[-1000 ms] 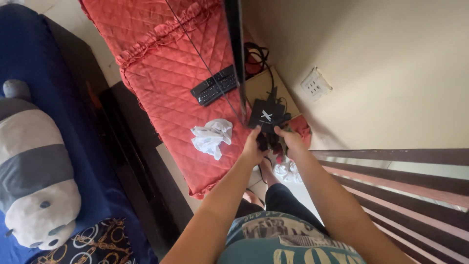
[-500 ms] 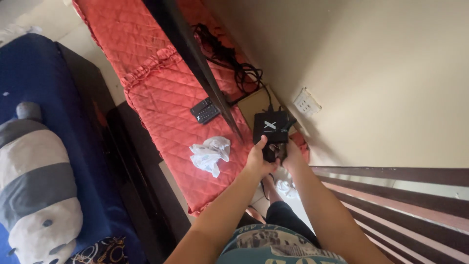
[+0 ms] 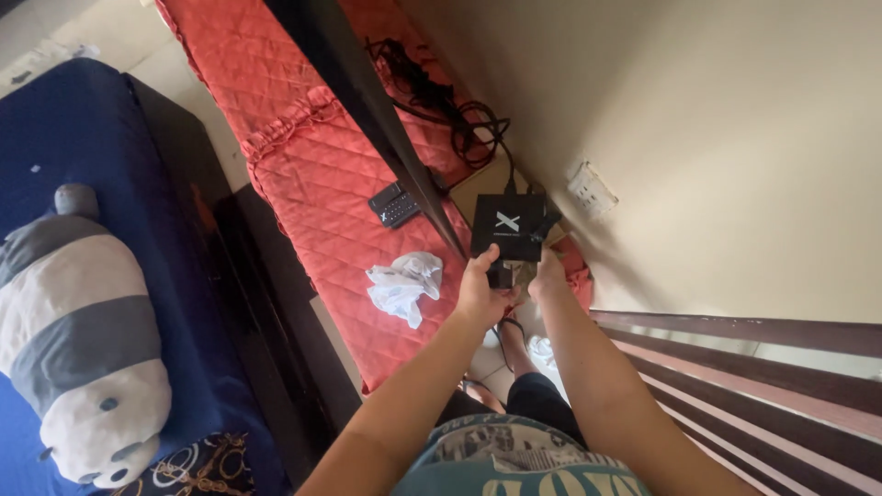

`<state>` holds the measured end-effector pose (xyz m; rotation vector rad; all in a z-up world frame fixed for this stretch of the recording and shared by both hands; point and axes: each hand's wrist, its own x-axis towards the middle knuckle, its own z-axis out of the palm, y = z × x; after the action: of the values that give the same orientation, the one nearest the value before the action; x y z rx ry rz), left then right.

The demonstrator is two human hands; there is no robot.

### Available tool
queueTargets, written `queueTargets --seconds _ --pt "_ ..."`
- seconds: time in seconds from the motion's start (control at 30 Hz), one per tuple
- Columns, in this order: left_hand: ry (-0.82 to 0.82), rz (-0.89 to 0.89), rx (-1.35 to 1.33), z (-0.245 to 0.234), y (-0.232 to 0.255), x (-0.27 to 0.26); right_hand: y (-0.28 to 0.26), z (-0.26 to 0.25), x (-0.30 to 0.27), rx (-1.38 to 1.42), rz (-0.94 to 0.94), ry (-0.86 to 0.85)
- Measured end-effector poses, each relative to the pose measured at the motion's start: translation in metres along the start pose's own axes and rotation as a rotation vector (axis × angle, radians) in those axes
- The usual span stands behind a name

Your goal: Wiping a computer monitor, an electronic device, and a box with a cloth in a bedroom.

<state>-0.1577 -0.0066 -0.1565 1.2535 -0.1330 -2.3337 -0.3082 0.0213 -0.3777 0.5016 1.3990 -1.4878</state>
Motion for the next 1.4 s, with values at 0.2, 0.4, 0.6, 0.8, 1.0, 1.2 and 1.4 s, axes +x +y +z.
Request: queueTargets --seconds 0.2,0.4,0.6,0.8,1.0,1.2,1.4 --pt "-0.044 0.143 0.069 -0.011 -0.008 -0.007 -0.003 -0.02 0.004 -0.043 -0.208 0.053" --pt "-0.083 -0.036 -0.039 -0.036 -0.022 0.006 0.01 -0.046 0.003 -0.087 -0.499 0.08" --pt "-0.192 -0.199 -0.177 -0.06 -0.058 0.005 0.001 -0.08 -0.044 -0.106 -0.467 0.048" --pt "-0.14 -0.349 -0.258 -0.07 -0.073 -0.019 -0.02 -0.103 -0.127 0.109 0.15 -0.192" --pt "-0.114 -0.285 -0.137 -0.153 -0.081 0.023 -0.008 -0.137 -0.114 0.12 0.064 -0.243" --pt "-0.009 -0.358 0.074 -0.193 -0.044 0.006 0.003 -0.15 -0.156 0.017 -0.237 -0.212" --pt "0.058 -0.339 0.254 -0.229 -0.03 0.02 0.025 -0.179 -0.199 -0.123 -0.525 -0.088"
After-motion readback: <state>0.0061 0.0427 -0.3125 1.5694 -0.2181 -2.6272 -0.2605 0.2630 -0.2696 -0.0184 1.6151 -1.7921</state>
